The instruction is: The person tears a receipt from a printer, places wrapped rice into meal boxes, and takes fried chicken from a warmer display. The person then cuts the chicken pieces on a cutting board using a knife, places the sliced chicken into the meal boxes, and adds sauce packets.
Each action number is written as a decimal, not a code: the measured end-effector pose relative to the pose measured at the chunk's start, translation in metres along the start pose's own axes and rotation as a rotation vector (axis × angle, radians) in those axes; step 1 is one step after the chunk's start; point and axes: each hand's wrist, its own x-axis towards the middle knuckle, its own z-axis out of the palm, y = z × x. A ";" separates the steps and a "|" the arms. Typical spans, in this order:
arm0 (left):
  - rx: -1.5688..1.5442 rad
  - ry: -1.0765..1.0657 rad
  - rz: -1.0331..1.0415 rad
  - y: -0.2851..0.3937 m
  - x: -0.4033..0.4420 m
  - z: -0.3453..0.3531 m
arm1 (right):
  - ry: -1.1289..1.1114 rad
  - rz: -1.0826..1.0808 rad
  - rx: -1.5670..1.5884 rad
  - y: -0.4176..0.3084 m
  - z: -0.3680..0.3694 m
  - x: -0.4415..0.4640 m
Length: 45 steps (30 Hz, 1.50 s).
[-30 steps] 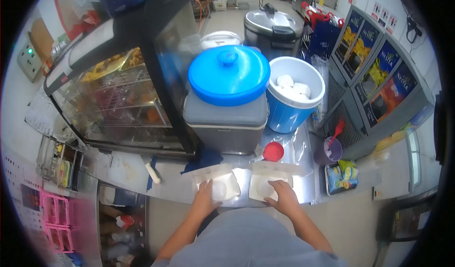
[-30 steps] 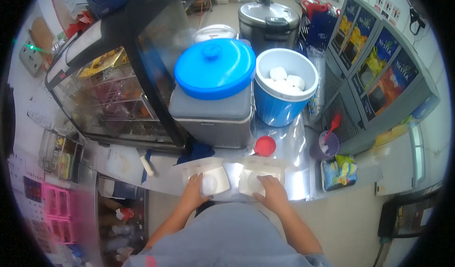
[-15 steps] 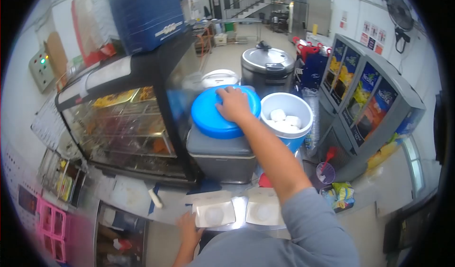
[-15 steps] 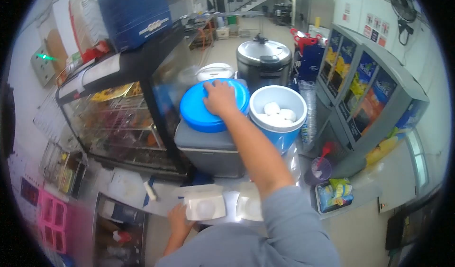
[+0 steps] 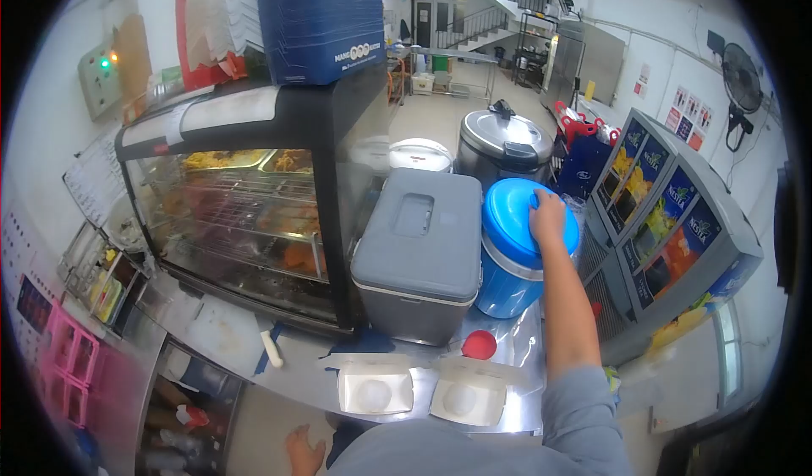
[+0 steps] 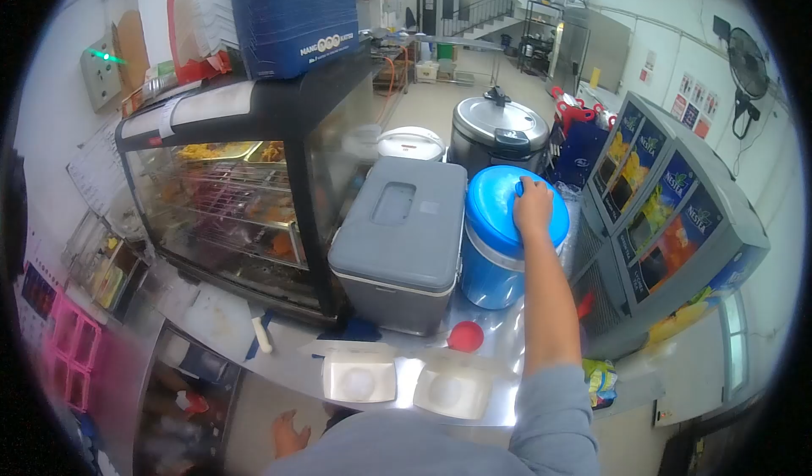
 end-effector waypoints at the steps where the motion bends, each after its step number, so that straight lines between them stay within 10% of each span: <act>1: -0.007 -0.020 0.040 0.001 0.009 0.003 | -0.008 0.006 -0.016 0.001 0.000 0.000; 15: 0.035 -0.114 0.278 0.011 0.058 -0.009 | -0.148 0.056 -0.082 0.005 0.021 -0.013; 31: -0.116 -0.488 -0.098 -0.113 0.045 0.027 | -0.230 0.080 0.599 0.055 0.012 -0.040; 45: 0.057 -0.253 -0.104 -0.294 0.311 -0.192 | 0.107 0.325 0.351 -0.132 -0.049 -0.283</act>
